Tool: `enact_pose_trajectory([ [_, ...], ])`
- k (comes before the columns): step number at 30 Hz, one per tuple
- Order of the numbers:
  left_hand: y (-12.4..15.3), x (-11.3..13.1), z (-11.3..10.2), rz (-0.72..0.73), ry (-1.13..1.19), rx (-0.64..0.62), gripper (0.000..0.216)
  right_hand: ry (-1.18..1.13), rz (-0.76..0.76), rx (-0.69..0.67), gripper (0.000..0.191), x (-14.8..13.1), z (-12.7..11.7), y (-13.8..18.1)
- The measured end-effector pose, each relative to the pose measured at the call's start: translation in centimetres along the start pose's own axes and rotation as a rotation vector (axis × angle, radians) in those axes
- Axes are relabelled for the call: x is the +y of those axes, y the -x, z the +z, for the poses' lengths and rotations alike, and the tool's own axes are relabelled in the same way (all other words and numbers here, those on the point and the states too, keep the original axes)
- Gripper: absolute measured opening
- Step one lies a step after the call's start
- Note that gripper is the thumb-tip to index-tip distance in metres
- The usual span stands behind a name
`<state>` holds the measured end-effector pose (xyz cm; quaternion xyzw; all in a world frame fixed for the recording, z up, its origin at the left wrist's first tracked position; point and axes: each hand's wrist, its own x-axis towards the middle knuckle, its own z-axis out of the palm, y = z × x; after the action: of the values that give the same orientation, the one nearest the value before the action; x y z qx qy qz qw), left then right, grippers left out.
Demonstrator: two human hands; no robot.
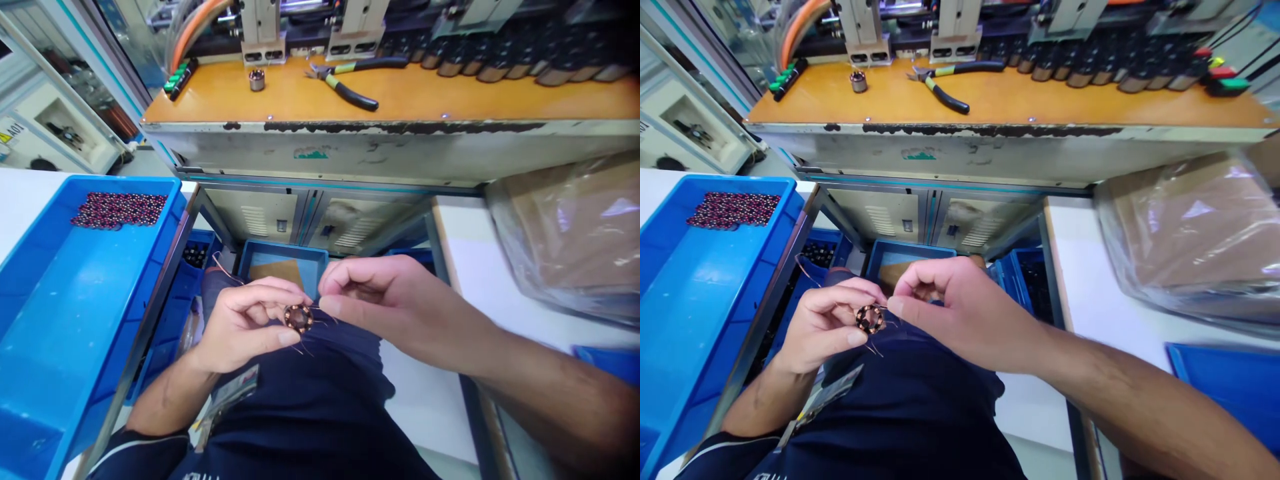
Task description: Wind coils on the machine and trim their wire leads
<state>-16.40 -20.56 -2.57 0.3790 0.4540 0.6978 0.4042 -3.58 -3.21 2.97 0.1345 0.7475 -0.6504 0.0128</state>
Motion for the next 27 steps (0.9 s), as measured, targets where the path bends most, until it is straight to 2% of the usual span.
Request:
enact_pose_trajectory([
  [3,-0.1,0.0,0.1,0.012,-0.041,-0.014,0.038,-0.019,0.03,-0.057,0.016,-0.6,0.1,0.1],
  [6,-0.1,0.2,0.2,0.004,-0.058,-0.008,0.038,0.08,0.026,-0.077,0.015,-0.8,0.1,0.0],
  [11,0.2,0.0,-0.1,-0.032,0.027,-0.019,0.034,0.218,-0.141,-0.034,0.019,-0.9,0.3,0.0],
  [18,0.3,-0.8,-0.6,-0.001,0.076,-0.02,0.041,0.146,-0.259,-0.036,0.014,0.0,0.8,0.5],
  [27,0.0,-0.7,-0.5,0.049,0.056,-0.032,0.047,0.103,-0.245,-0.036,0.014,0.3,1.0,0.7],
])
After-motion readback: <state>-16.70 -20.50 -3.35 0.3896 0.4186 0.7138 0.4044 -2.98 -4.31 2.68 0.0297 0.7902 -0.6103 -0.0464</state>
